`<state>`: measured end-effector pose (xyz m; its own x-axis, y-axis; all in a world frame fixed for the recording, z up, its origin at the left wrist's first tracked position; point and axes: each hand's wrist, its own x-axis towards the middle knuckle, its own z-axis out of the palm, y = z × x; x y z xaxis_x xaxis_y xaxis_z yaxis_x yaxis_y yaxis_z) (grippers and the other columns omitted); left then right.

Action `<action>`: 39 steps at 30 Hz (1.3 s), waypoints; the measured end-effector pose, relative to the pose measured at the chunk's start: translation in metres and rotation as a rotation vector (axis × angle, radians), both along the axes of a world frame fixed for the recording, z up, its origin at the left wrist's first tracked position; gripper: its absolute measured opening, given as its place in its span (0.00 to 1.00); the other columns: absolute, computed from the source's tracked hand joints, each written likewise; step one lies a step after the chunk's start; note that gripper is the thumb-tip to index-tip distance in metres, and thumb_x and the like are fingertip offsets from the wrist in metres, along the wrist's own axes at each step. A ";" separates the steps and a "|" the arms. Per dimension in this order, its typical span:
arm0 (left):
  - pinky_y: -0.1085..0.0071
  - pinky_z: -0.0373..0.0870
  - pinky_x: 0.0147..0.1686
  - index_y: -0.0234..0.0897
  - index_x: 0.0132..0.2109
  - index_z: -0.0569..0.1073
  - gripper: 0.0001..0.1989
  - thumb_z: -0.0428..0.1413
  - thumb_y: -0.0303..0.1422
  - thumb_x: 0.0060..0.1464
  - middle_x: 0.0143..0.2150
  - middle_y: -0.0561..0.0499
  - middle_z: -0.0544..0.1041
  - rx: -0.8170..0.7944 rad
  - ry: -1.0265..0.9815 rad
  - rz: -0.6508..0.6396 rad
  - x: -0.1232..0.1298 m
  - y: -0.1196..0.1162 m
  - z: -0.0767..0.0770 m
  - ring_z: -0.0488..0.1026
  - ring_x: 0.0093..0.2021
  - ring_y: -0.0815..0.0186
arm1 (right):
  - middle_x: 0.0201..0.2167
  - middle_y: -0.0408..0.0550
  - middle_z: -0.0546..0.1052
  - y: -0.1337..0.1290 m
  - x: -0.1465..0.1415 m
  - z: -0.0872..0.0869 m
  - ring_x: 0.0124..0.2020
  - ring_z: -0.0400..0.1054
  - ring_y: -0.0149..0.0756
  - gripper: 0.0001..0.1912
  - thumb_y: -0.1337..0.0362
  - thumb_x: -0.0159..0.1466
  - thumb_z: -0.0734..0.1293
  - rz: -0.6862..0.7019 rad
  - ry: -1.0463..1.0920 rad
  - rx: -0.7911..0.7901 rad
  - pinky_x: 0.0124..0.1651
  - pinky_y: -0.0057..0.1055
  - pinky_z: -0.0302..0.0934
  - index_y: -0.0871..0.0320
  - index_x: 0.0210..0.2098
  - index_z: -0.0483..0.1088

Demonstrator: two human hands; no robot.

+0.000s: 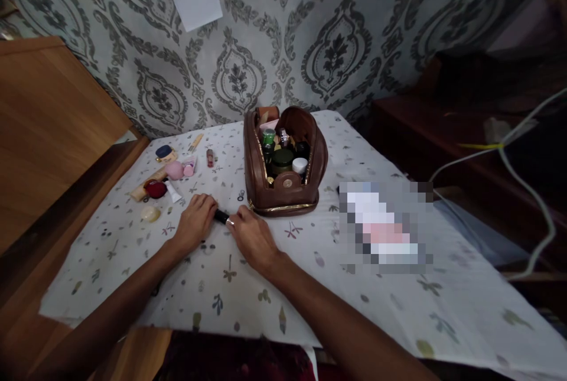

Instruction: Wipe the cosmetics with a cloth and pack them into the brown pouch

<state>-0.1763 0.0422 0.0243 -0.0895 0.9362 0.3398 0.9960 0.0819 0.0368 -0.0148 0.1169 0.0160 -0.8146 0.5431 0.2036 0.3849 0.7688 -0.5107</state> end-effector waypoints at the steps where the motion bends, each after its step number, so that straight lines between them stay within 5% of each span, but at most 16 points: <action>1: 0.61 0.66 0.40 0.39 0.37 0.68 0.12 0.42 0.31 0.66 0.36 0.47 0.70 -0.001 0.008 0.004 -0.004 0.000 0.000 0.64 0.39 0.58 | 0.41 0.52 0.73 -0.001 -0.001 0.001 0.41 0.70 0.37 0.08 0.65 0.67 0.63 -0.001 -0.029 0.024 0.41 0.30 0.63 0.59 0.41 0.73; 6: 0.65 0.64 0.39 0.39 0.38 0.69 0.11 0.43 0.32 0.66 0.35 0.48 0.73 0.019 0.002 0.088 -0.029 0.004 0.000 0.67 0.40 0.59 | 0.40 0.51 0.73 -0.002 -0.001 0.005 0.38 0.70 0.35 0.10 0.65 0.68 0.61 -0.014 -0.087 -0.016 0.39 0.28 0.62 0.59 0.40 0.74; 12: 0.63 0.65 0.39 0.38 0.43 0.68 0.12 0.41 0.34 0.66 0.36 0.46 0.73 0.201 -0.098 0.243 -0.042 0.001 0.019 0.70 0.39 0.58 | 0.33 0.47 0.75 0.001 0.001 0.001 0.34 0.69 0.34 0.09 0.64 0.68 0.62 -0.021 0.145 -0.167 0.39 0.28 0.59 0.59 0.37 0.73; 16: 0.64 0.66 0.43 0.38 0.45 0.68 0.11 0.42 0.34 0.65 0.40 0.47 0.74 0.258 -0.238 0.048 0.003 -0.006 0.021 0.70 0.41 0.60 | 0.30 0.46 0.76 0.000 -0.001 -0.003 0.32 0.68 0.33 0.06 0.66 0.65 0.64 -0.014 0.179 -0.224 0.36 0.28 0.57 0.59 0.34 0.72; 18: 0.62 0.66 0.45 0.37 0.47 0.67 0.10 0.43 0.32 0.65 0.41 0.45 0.74 0.147 -0.217 -0.106 0.025 -0.007 0.014 0.69 0.43 0.60 | 0.30 0.47 0.76 -0.001 -0.002 -0.005 0.31 0.68 0.34 0.05 0.69 0.64 0.64 -0.030 0.134 -0.209 0.35 0.28 0.57 0.60 0.31 0.72; 21: 0.60 0.65 0.44 0.37 0.45 0.68 0.11 0.42 0.30 0.65 0.41 0.45 0.75 0.015 -0.145 -0.162 0.030 -0.004 0.002 0.68 0.42 0.58 | 0.30 0.47 0.76 -0.001 -0.002 -0.006 0.32 0.68 0.34 0.05 0.71 0.62 0.64 -0.010 0.136 -0.194 0.36 0.28 0.57 0.60 0.31 0.72; 30: 0.64 0.63 0.37 0.39 0.35 0.66 0.15 0.38 0.34 0.66 0.29 0.50 0.68 0.010 -0.104 0.031 -0.049 0.008 0.000 0.66 0.34 0.60 | 0.38 0.50 0.73 -0.005 0.000 0.000 0.38 0.70 0.35 0.08 0.65 0.67 0.62 0.010 0.077 -0.113 0.41 0.29 0.61 0.60 0.39 0.72; 35: 0.68 0.63 0.34 0.40 0.36 0.67 0.12 0.42 0.35 0.66 0.28 0.52 0.69 0.034 -0.126 0.095 -0.061 0.018 0.004 0.68 0.32 0.63 | 0.42 0.51 0.73 -0.008 -0.001 0.006 0.40 0.70 0.37 0.06 0.66 0.67 0.63 -0.011 -0.061 -0.053 0.39 0.30 0.60 0.59 0.41 0.70; 39: 0.66 0.64 0.36 0.39 0.41 0.66 0.14 0.37 0.33 0.67 0.34 0.48 0.71 0.184 -0.152 0.244 -0.042 0.018 0.011 0.68 0.35 0.61 | 0.40 0.51 0.74 -0.007 0.000 0.008 0.39 0.70 0.36 0.08 0.65 0.68 0.60 -0.017 -0.049 -0.084 0.39 0.29 0.60 0.59 0.39 0.72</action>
